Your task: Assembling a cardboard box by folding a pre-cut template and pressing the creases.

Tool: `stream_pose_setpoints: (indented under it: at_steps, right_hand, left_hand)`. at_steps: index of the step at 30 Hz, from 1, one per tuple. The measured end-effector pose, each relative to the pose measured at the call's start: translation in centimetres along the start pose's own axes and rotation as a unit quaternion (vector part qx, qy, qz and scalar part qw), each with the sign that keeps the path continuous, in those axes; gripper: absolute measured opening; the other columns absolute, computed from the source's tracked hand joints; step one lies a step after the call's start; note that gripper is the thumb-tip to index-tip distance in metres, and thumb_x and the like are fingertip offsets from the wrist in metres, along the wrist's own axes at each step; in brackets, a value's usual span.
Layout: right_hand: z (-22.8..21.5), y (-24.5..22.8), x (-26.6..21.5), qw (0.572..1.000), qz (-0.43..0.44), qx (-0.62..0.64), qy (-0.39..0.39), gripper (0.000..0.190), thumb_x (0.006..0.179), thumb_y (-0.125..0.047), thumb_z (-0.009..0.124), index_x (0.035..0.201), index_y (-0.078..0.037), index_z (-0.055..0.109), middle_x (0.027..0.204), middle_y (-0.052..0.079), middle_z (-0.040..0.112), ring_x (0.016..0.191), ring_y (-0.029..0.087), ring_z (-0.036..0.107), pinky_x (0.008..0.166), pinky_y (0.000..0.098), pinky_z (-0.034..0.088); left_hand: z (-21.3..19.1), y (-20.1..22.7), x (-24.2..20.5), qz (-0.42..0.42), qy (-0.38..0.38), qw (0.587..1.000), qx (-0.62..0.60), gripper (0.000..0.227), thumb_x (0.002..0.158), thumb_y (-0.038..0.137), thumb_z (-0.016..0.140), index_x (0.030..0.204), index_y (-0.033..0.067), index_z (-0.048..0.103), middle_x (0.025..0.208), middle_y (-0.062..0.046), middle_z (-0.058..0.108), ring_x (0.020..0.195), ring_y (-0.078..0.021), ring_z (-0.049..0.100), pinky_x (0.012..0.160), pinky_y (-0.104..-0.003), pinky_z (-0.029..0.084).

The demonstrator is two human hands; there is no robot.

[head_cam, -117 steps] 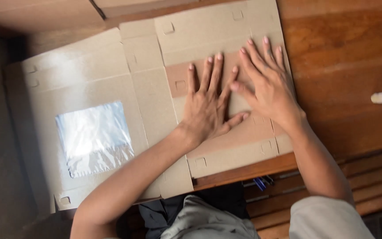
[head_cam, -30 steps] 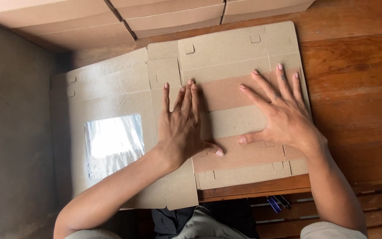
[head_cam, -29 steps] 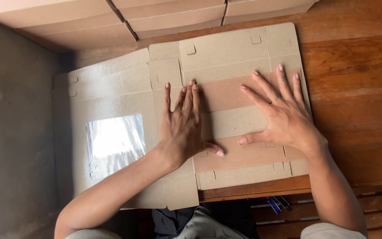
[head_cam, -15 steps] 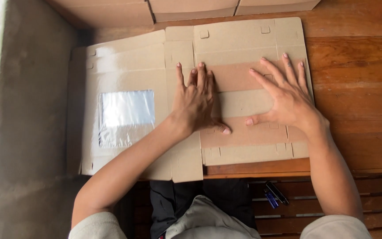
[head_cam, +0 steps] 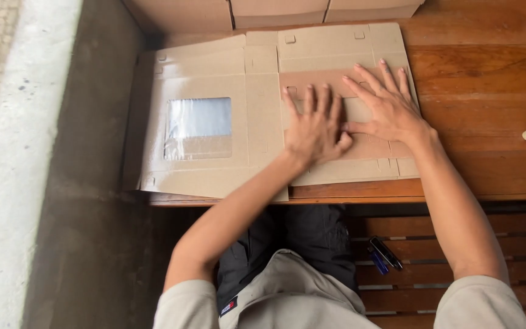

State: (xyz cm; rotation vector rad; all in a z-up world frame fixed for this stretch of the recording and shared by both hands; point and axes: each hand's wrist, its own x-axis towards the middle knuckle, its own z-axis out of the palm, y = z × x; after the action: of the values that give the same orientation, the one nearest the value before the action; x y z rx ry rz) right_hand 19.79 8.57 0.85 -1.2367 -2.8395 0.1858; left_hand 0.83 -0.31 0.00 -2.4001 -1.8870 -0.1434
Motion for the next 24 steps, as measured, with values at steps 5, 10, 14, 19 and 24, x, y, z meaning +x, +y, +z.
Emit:
stream_pose_setpoints:
  at_steps: [5,10,14,19,24]
  right_hand:
    - [1.2,0.8,-0.1,1.000,0.028,0.006,0.008,0.106,0.069,-0.069,0.067,0.162,-0.031,0.034,0.173,0.001,0.019,0.156,0.047,0.007,0.120,0.0722,0.005]
    - [0.0,-0.1,-0.1,0.999,0.046,0.028,-0.009,0.116,0.067,-0.090,0.058,0.163,-0.033,0.029,0.173,0.002,0.017,0.157,0.046,0.004,0.122,0.0695,0.001]
    - [-0.1,0.0,-0.2,0.998,0.052,0.011,-0.019,0.118,0.065,-0.094,0.057,0.162,-0.032,0.030,0.173,0.002,0.018,0.157,0.043,0.004,0.123,0.0663,0.002]
    - [-0.5,-0.2,-0.1,0.998,0.056,0.034,-0.019,0.118,0.067,-0.095,0.056,0.164,-0.035,0.026,0.173,0.002,0.015,0.157,0.043,-0.001,0.122,0.0678,-0.002]
    - [-0.5,-0.4,-0.2,0.996,0.077,0.016,-0.033,0.117,0.066,-0.093,0.058,0.162,-0.034,0.029,0.173,0.000,0.015,0.158,0.043,0.001,0.123,0.0663,-0.001]
  left_hand:
    - [0.0,2.3,-1.0,0.014,-0.029,0.996,-0.080,0.081,0.099,0.068,0.024,0.161,0.0176,0.031,0.170,-0.017,0.020,0.156,-0.0448,0.019,0.115,-0.081,0.012]
    - [-1.8,0.8,-2.1,0.016,-0.083,0.995,-0.050,0.096,0.092,0.083,0.023,0.166,0.0224,0.017,0.174,-0.013,0.001,0.160,-0.0329,0.005,0.118,-0.078,-0.002]
    - [-3.2,-0.3,-3.0,0.026,-0.127,0.990,-0.050,0.102,0.086,0.089,0.029,0.166,0.0274,0.014,0.174,-0.008,-0.007,0.160,-0.0308,-0.003,0.115,-0.082,-0.007]
    - [-3.9,-2.2,-3.6,0.031,-0.162,0.985,-0.046,0.105,0.084,0.090,0.032,0.166,0.0288,0.009,0.172,-0.006,-0.016,0.160,-0.0314,-0.007,0.115,-0.081,-0.009]
    - [-4.8,-4.4,-3.3,-0.010,-0.216,0.976,-0.037,0.126,0.073,0.098,0.041,0.167,0.0248,0.001,0.170,-0.010,-0.024,0.157,-0.0347,-0.018,0.113,-0.080,-0.013]
